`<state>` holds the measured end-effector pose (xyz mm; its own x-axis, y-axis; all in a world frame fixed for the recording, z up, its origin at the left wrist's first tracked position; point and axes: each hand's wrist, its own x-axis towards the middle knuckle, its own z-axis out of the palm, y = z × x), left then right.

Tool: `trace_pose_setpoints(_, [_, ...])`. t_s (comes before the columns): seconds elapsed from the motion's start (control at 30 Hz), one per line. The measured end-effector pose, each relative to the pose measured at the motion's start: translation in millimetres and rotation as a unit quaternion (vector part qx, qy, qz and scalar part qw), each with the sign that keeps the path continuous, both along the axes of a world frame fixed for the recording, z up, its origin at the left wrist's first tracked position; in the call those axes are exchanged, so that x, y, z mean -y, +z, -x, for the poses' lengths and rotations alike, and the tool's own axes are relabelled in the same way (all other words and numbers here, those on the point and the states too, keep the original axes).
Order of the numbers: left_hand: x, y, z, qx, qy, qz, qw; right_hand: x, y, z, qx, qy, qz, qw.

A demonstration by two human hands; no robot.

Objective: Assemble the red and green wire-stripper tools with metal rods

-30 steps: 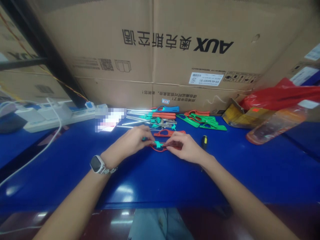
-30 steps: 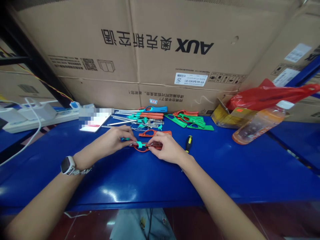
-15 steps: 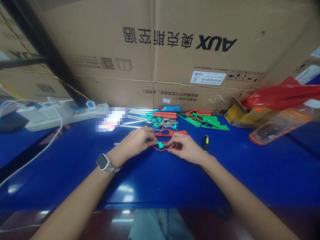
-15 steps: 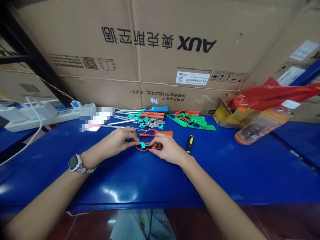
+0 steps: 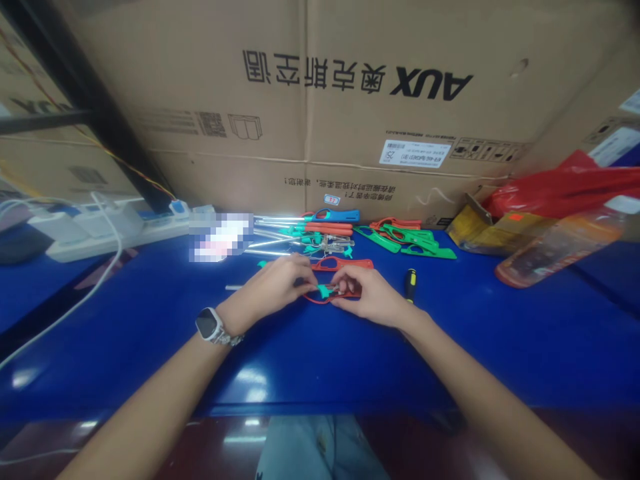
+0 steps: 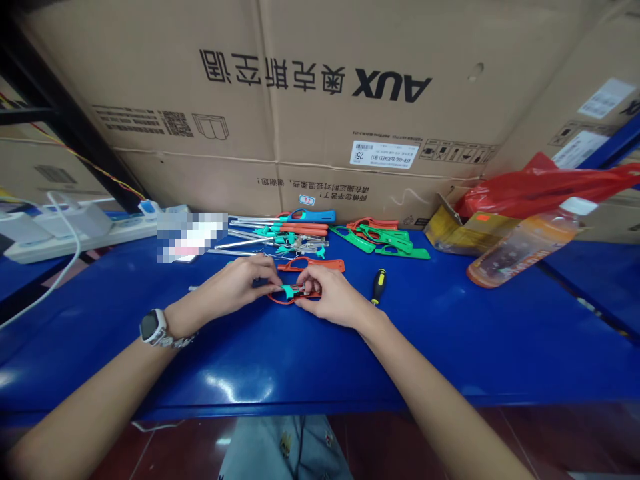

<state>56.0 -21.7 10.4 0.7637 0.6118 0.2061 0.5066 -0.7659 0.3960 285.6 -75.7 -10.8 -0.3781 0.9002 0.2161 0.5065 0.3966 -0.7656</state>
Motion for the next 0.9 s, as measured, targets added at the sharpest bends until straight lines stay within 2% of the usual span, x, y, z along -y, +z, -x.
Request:
trace_pose_setpoints(0.2, [2.3, 0.0, -0.8, 0.005, -0.024, 0.020, 1.000, 5.4, 4.9, 13.2, 0.095, -0.017, -0.074, 0.993])
trace_pose_setpoints(0.33, [5.3, 3.0, 0.3, 0.001, -0.019, 0.029, 0.999, 6.5, 3.4, 20.4, 0.119, -0.041, -0.094, 0.988])
trace_pose_setpoints(0.47, [10.4, 9.4, 3.3, 0.020, 0.000, 0.033, 0.999, 5.4, -0.8, 21.8, 0.097, -0.037, -0.099, 0.990])
trace_pose_setpoints(0.53, [12.3, 10.3, 3.8, 0.001, -0.018, 0.040, 0.999, 4.6, -2.9, 21.7, 0.076, -0.033, -0.091, 0.992])
trace_pose_setpoints(0.7, [10.7, 3.2, 2.4, -0.051, -0.071, 0.019, 0.996, 2.0, -8.2, 21.7, 0.012, -0.032, -0.073, 0.997])
trace_pose_setpoints(0.9, [6.4, -0.6, 3.0, -0.034, -0.070, 0.019, 0.997, -0.2, -11.4, 22.2, -0.020, -0.045, -0.060, 0.997])
